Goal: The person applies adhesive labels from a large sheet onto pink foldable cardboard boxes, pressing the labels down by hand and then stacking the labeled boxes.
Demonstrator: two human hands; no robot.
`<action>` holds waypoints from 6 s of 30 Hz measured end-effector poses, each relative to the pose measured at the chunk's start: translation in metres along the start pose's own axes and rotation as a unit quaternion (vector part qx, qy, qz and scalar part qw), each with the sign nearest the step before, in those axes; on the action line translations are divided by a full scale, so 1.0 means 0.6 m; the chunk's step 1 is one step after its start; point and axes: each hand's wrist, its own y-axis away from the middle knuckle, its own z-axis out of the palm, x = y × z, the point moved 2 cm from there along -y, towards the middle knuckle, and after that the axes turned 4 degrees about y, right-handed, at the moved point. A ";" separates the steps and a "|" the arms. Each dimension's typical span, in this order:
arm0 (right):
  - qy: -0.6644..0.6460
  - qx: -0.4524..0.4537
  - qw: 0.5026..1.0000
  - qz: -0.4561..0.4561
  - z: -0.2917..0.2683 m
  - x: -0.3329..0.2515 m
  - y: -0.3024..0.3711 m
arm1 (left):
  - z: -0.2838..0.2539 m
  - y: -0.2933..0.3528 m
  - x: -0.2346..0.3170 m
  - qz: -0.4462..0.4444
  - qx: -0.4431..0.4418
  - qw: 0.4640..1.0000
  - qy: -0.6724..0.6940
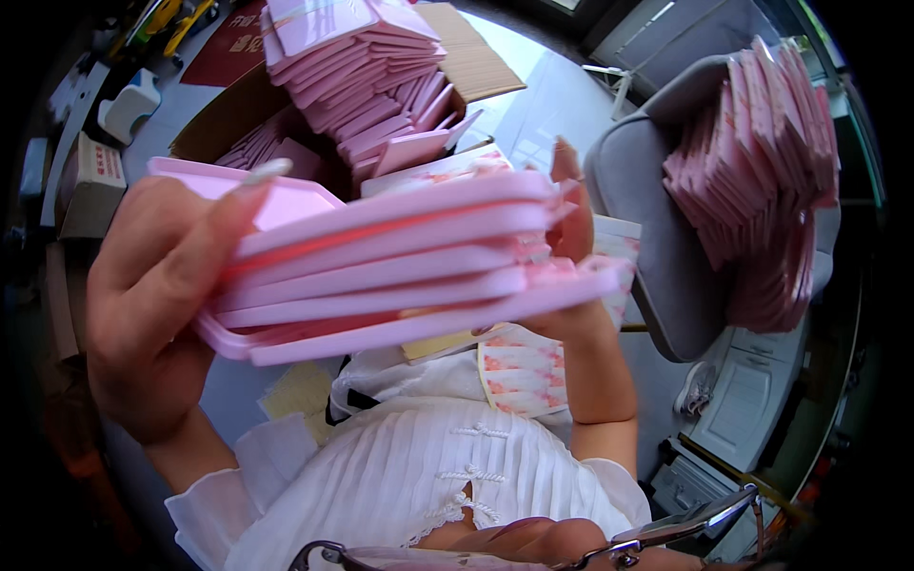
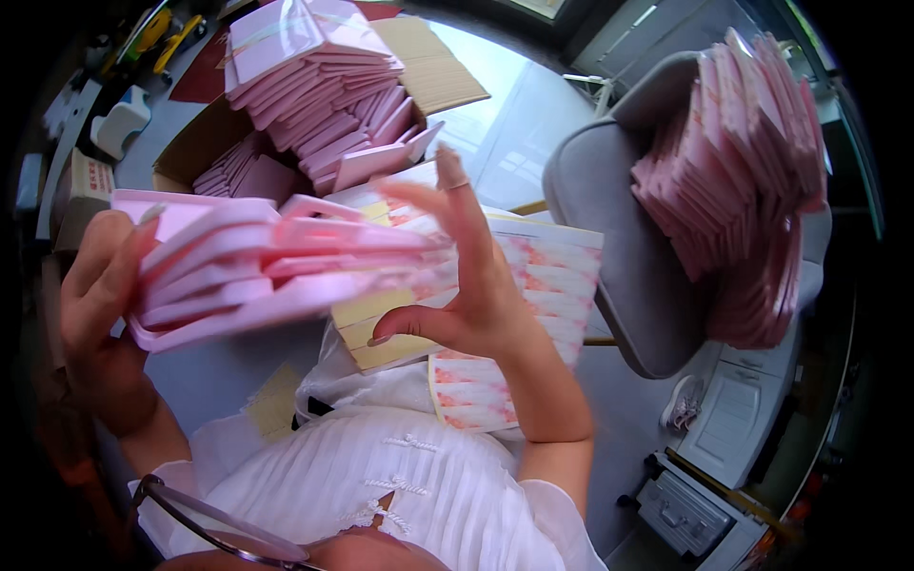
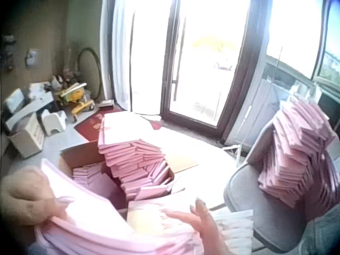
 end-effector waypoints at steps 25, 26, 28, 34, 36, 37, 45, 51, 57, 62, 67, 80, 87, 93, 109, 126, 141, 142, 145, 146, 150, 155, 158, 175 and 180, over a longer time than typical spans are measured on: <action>-0.043 0.419 0.779 0.465 -0.380 0.055 0.409 | 0.382 0.062 -0.033 -0.342 0.270 0.876 0.205; -0.011 0.410 0.788 0.459 -0.385 0.063 0.402 | 0.405 0.115 -0.048 -0.445 0.282 0.801 0.282; 0.029 0.382 0.802 0.458 -0.398 0.087 0.412 | 0.440 0.179 -0.066 -0.538 0.326 0.649 0.429; 0.478 0.305 0.735 0.372 -0.394 0.115 0.431 | 0.456 0.168 -0.131 -0.558 0.245 0.387 0.692; 0.552 0.297 0.703 0.336 -0.387 0.074 0.402 | 0.479 0.161 -0.166 -0.553 0.251 0.395 0.689; 0.538 0.335 0.706 0.315 -0.379 0.053 0.386 | 0.491 0.161 -0.179 -0.548 0.251 0.414 0.682; 0.257 0.144 0.954 0.050 -0.108 -0.078 0.147 | 0.372 0.036 -0.036 -0.336 0.238 0.672 0.616; 0.197 0.067 0.976 -0.057 -0.011 -0.069 -0.004 | 0.324 -0.005 0.066 -0.231 0.230 0.714 0.620; 0.192 0.059 0.979 -0.037 0.000 -0.065 -0.001 | 0.322 0.011 0.077 -0.208 0.196 0.768 0.573; 0.189 0.069 0.979 -0.029 -0.006 -0.067 0.022 | 0.321 0.006 0.081 -0.166 0.194 0.813 0.524; 0.190 0.064 0.978 -0.061 -0.007 -0.073 0.017 | 0.318 0.005 0.085 -0.160 0.215 0.839 0.473; 0.091 0.056 0.994 0.033 -0.019 -0.053 0.027 | 0.312 0.004 0.085 -0.114 0.218 0.881 0.405; -0.242 0.245 0.910 0.233 -0.027 -0.026 0.012 | 0.329 0.036 0.071 -0.223 0.247 0.794 0.509; -0.305 0.400 0.848 0.171 -0.060 0.009 0.039 | 0.348 0.066 0.013 -0.336 0.320 0.660 0.591; 0.313 0.047 0.949 -0.002 -0.009 -0.034 0.134 | 0.381 0.011 0.131 -0.161 -0.019 0.640 0.751; -0.126 0.362 0.889 0.251 -0.129 -0.039 0.207 | 0.460 -0.040 0.178 -0.069 -0.059 0.610 0.787; 0.325 0.339 0.806 0.360 -0.212 0.014 0.183 | 0.509 -0.087 0.162 -0.042 -0.182 0.941 0.282; 0.318 0.331 0.811 0.363 -0.209 0.021 0.176 | 0.516 -0.087 0.164 -0.035 -0.181 0.944 0.274; 0.323 0.305 0.823 0.354 -0.204 0.038 0.176 | 0.532 -0.086 0.164 -0.014 -0.176 0.947 0.268; 0.321 0.307 0.821 0.359 -0.203 0.044 0.178 | 0.536 -0.087 0.162 -0.007 -0.173 0.944 0.279; 0.316 0.331 0.802 0.383 -0.195 0.047 0.171 | 0.549 -0.083 0.159 -0.005 -0.146 0.913 0.382; 0.306 0.313 0.802 0.406 -0.194 0.047 0.169 | 0.564 -0.085 0.157 0.001 -0.110 0.877 0.468; 0.309 0.311 0.802 0.406 -0.194 0.049 0.171 | 0.563 -0.089 0.156 0.000 -0.115 0.868 0.483; 0.365 0.281 0.797 0.390 -0.189 0.053 0.172 | 0.567 -0.091 0.161 -0.004 -0.127 0.869 0.477; 0.416 0.255 0.786 0.379 -0.181 0.051 0.167 | 0.568 -0.092 0.161 -0.004 -0.114 0.875 0.470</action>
